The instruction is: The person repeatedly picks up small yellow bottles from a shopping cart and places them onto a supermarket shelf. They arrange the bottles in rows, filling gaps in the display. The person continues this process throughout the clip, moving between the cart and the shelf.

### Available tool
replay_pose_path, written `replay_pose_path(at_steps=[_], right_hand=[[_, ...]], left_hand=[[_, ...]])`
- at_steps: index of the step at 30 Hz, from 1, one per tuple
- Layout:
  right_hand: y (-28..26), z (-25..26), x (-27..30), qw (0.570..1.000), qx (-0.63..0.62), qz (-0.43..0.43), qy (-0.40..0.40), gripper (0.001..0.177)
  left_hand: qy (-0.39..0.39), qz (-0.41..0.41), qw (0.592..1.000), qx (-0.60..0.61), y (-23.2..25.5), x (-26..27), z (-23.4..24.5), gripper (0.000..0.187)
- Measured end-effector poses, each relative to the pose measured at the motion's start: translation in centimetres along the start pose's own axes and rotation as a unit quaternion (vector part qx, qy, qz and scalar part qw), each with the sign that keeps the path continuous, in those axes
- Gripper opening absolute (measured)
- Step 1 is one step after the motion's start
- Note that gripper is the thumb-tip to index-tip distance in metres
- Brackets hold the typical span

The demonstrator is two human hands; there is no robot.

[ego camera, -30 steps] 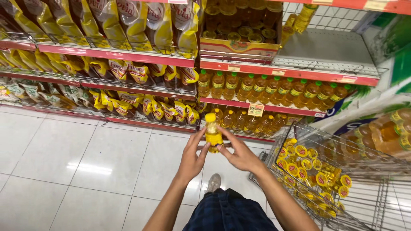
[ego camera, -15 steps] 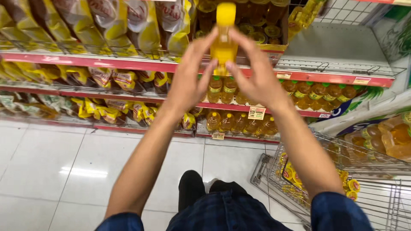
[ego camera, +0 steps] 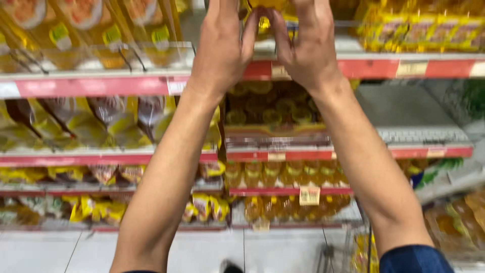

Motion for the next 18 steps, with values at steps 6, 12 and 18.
replay_pose_path(at_steps=[6,12,18], right_hand=[[2.7,-1.5,-0.8,1.000,-0.017,0.008,-0.004,0.045],[4.1,-2.3,0.0,1.000,-0.028,-0.011,0.002,0.050],[3.5,-2.1,0.2,0.999,-0.022,-0.026,-0.017,0.047]], left_hand=[[-0.015,0.012,0.999,0.044,-1.6,-1.8,-0.9,0.054],[-0.030,-0.001,0.999,0.030,-1.9,-2.0,-1.5,0.043],[-0.038,-0.012,0.999,0.011,-1.4,-1.6,-0.9,0.043]])
Point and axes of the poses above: each hand's wrist, its own x-axis away from the middle knuckle, its own z-axis out of the back of the hand, y = z × x, the point moved 9 cm from there along -x, towards the middle knuckle, and after that the axes turned 14 degrees about -x, right-handed, at the moved point
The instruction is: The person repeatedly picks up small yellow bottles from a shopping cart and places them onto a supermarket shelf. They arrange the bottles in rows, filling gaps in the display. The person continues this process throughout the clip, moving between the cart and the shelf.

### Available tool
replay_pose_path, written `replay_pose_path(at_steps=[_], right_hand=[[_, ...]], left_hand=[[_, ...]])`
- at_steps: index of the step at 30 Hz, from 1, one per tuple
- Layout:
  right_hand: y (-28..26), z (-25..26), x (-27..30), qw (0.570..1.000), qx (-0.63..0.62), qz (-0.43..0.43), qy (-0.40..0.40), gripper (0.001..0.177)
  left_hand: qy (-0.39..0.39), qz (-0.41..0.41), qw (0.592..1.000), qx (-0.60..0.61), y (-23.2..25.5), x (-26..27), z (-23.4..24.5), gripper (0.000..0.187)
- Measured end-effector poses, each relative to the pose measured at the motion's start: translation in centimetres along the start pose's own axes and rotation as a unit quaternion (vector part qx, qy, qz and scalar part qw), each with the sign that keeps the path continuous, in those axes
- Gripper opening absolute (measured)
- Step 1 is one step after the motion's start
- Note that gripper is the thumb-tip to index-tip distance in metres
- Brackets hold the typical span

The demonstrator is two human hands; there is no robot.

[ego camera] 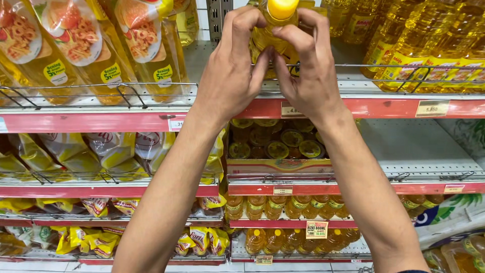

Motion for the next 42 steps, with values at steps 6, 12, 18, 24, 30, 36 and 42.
replay_pose_path(at_steps=[6,12,18,24,30,36,42], right_hand=[[0.0,-0.5,0.4,0.998,0.017,-0.035,-0.041,0.047],[0.9,-0.7,0.0,0.990,0.049,-0.118,-0.055,0.051],[0.9,-1.5,0.1,0.985,0.097,-0.116,-0.089,0.048],[1.0,-1.8,-0.4,0.974,0.138,-0.160,-0.084,0.034],[1.0,-2.3,0.4,0.956,0.217,-0.169,-0.107,0.038],[-0.4,-1.7,0.7,0.954,0.252,-0.146,-0.071,0.038],[-0.4,-1.5,0.6,0.960,0.226,-0.152,-0.063,0.038]], left_hand=[[-0.025,0.024,0.999,-0.001,-0.9,1.1,-0.9,0.041],[-0.041,0.027,0.999,-0.014,-1.3,0.8,-1.8,0.041],[-0.088,0.104,0.990,-0.035,-2.5,1.4,-2.4,0.053],[-0.117,0.127,0.981,-0.093,-3.5,1.6,-2.7,0.054],[-0.217,0.207,0.950,-0.083,-4.6,0.8,-3.2,0.076],[-0.251,0.237,0.938,-0.027,-5.2,0.9,-4.1,0.075],[-0.204,0.221,0.954,-0.012,-6.2,1.1,-4.7,0.072]])
Point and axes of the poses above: each hand's wrist, its own x-axis away from the middle knuckle, its own z-axis out of the back of the hand, y = z × x, the point moved 9 cm from there along -x, towards the middle knuckle, and after that the axes turned 14 degrees about -x, right-handed, at the moved point
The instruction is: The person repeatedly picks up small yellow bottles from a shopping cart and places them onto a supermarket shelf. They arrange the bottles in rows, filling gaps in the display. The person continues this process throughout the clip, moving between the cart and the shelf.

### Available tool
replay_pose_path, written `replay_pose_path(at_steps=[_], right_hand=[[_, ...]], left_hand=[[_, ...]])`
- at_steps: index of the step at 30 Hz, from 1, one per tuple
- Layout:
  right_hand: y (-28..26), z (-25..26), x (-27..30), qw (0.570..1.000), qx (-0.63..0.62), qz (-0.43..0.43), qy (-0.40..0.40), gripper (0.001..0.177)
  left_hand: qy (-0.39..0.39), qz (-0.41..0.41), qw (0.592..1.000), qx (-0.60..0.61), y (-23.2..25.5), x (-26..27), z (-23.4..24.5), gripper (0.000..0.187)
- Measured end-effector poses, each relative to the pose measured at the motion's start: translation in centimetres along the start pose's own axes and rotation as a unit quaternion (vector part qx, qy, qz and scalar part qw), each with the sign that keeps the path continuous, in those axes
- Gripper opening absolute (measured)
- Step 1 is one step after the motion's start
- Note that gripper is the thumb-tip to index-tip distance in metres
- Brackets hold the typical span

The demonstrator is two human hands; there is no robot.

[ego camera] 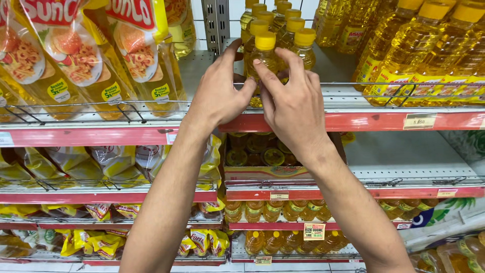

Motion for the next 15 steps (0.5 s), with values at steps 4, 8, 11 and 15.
replay_pose_path(at_steps=[4,8,11,15], right_hand=[[0.3,1.0,-0.6,0.999,-0.009,0.001,0.043,0.025],[3.8,4.9,-0.4,0.990,-0.052,-0.026,0.130,0.024],[8.9,2.9,0.7,0.981,-0.034,-0.187,0.025,0.040],[8.5,2.0,0.4,0.989,-0.030,-0.142,0.002,0.041]], left_hand=[[-0.003,0.005,1.000,0.003,-0.4,-0.3,-0.2,0.070],[-0.066,0.047,0.997,-0.009,-0.2,-0.3,-0.2,0.072],[-0.122,0.073,0.990,-0.004,-0.3,-0.1,-0.7,0.068],[-0.079,0.037,0.996,-0.012,0.0,-0.6,-0.4,0.063]])
Point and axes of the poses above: each hand's wrist, its own x-axis away from the middle knuckle, its own z-axis out of the back of the hand, y = z × x, the point moved 9 cm from there along -x, towards the middle knuckle, and after that the axes turned 14 degrees about -x, right-handed, at the moved point
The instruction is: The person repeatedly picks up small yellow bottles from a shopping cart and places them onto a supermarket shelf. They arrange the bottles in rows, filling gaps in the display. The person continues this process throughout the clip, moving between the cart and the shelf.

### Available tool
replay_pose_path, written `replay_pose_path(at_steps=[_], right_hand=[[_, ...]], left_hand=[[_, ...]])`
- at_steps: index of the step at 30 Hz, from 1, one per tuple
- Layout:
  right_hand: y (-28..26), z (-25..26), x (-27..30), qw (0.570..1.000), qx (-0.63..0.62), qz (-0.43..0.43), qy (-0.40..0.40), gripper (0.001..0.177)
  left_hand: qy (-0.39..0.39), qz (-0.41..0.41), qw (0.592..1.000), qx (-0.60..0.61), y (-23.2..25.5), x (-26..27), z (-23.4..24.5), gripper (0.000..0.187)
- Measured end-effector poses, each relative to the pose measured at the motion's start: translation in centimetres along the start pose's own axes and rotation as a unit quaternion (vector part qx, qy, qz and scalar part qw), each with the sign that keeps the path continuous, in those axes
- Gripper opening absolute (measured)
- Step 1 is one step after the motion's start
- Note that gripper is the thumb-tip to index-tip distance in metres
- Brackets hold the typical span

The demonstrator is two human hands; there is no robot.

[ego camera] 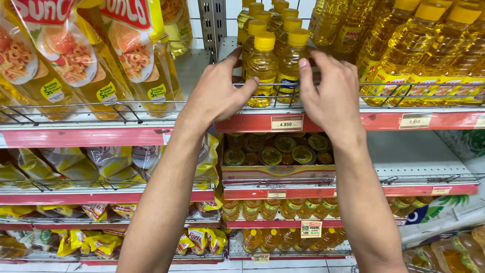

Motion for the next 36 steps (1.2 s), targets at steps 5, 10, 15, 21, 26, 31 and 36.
replay_pose_path(at_steps=[5,10,15,21,26,31,36], right_hand=[[-0.4,-0.1,-0.1,1.000,-0.013,-0.004,-0.011,0.042],[-1.0,0.9,0.0,0.994,-0.105,-0.030,-0.001,0.038],[-0.6,0.3,-0.1,0.995,-0.083,-0.047,-0.038,0.047],[0.6,-0.6,-0.2,0.996,-0.044,-0.065,-0.029,0.048],[1.0,-0.7,0.1,0.993,-0.078,-0.087,-0.022,0.047],[1.0,0.7,1.1,0.983,-0.171,-0.066,-0.014,0.054],[-1.4,3.5,7.9,0.984,-0.176,-0.007,0.007,0.050]], left_hand=[[-0.011,-0.003,1.000,0.001,0.2,0.0,0.1,0.067],[-0.011,-0.013,1.000,0.011,0.2,-0.1,0.0,0.066],[-0.036,0.012,0.999,0.001,0.0,-0.3,-0.2,0.064],[-0.095,0.057,0.994,-0.002,0.4,0.0,-0.1,0.062],[-0.108,0.081,0.991,-0.005,0.8,0.9,0.2,0.062],[-0.042,0.083,0.988,-0.126,1.0,1.9,0.6,0.103],[0.013,0.075,0.978,-0.192,3.7,8.0,-1.4,0.104]])
Point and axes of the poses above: each hand's wrist, its own x-axis away from the middle knuckle, its own z-axis out of the back of the hand, y = z × x, the point moved 9 cm from there along -x, towards the middle knuckle, and after that the axes turned 14 degrees about -x, right-handed, at the moved point
